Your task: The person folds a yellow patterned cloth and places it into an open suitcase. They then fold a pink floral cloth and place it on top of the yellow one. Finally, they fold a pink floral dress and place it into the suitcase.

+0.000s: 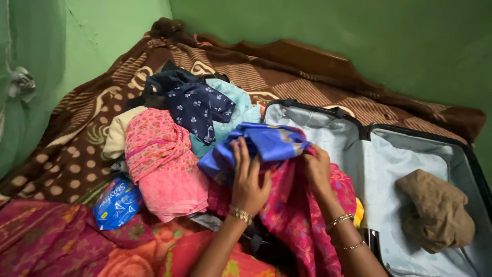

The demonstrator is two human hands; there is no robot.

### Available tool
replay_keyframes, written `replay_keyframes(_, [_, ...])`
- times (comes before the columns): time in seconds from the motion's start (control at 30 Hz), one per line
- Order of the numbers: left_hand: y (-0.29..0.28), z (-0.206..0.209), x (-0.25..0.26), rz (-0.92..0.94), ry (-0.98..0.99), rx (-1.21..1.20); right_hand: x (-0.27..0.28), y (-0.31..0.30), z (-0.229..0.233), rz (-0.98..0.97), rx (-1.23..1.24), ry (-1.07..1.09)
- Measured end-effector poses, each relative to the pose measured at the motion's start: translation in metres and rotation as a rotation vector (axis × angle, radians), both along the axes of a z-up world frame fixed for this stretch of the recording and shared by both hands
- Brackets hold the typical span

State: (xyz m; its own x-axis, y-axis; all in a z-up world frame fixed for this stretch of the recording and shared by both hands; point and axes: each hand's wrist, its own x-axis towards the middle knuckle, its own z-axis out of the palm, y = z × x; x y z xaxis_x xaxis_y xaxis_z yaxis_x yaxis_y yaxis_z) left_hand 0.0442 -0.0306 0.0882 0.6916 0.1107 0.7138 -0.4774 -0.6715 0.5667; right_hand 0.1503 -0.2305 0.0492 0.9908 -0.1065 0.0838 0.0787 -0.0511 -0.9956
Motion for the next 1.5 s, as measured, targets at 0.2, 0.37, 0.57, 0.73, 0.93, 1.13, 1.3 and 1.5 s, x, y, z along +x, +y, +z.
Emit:
replay_keyframes(0.2, [-0.029,0.071,0.06,-0.175,-0.14,-0.036,0.022,-0.055,0.003,-0.157,0.22,-0.081])
replay_keyframes(0.37, [-0.05,0.101,0.109,-0.361,-0.241,0.047,0.023,-0.073,0.029,-0.246,0.479,-0.299])
replay_keyframes(0.57, [-0.059,0.042,0.13,-0.093,0.281,0.27,0.008,-0.087,0.018,-0.245,0.218,-0.147])
replay_keyframes(0.73, [-0.049,-0.035,0.078,-0.14,0.478,0.307,-0.021,-0.112,-0.025,-0.146,-0.188,-0.251])
replay_keyframes(0.93, [-0.051,-0.063,-0.001,-0.434,0.847,0.337,-0.077,-0.121,-0.051,-0.048,-0.557,-0.146])
replay_keyframes(1.13, [-0.059,-0.039,-0.068,-0.593,0.706,0.375,-0.141,-0.111,-0.048,-0.011,-0.762,0.097])
replay_keyframes(1.3, [-0.071,-0.023,-0.1,-0.666,0.734,0.641,-0.171,-0.122,-0.065,0.073,-0.746,-0.149])
replay_keyframes(1.5, [-0.081,-0.066,-0.104,-0.466,0.372,0.697,-0.187,-0.128,-0.057,0.167,-0.735,-0.158])
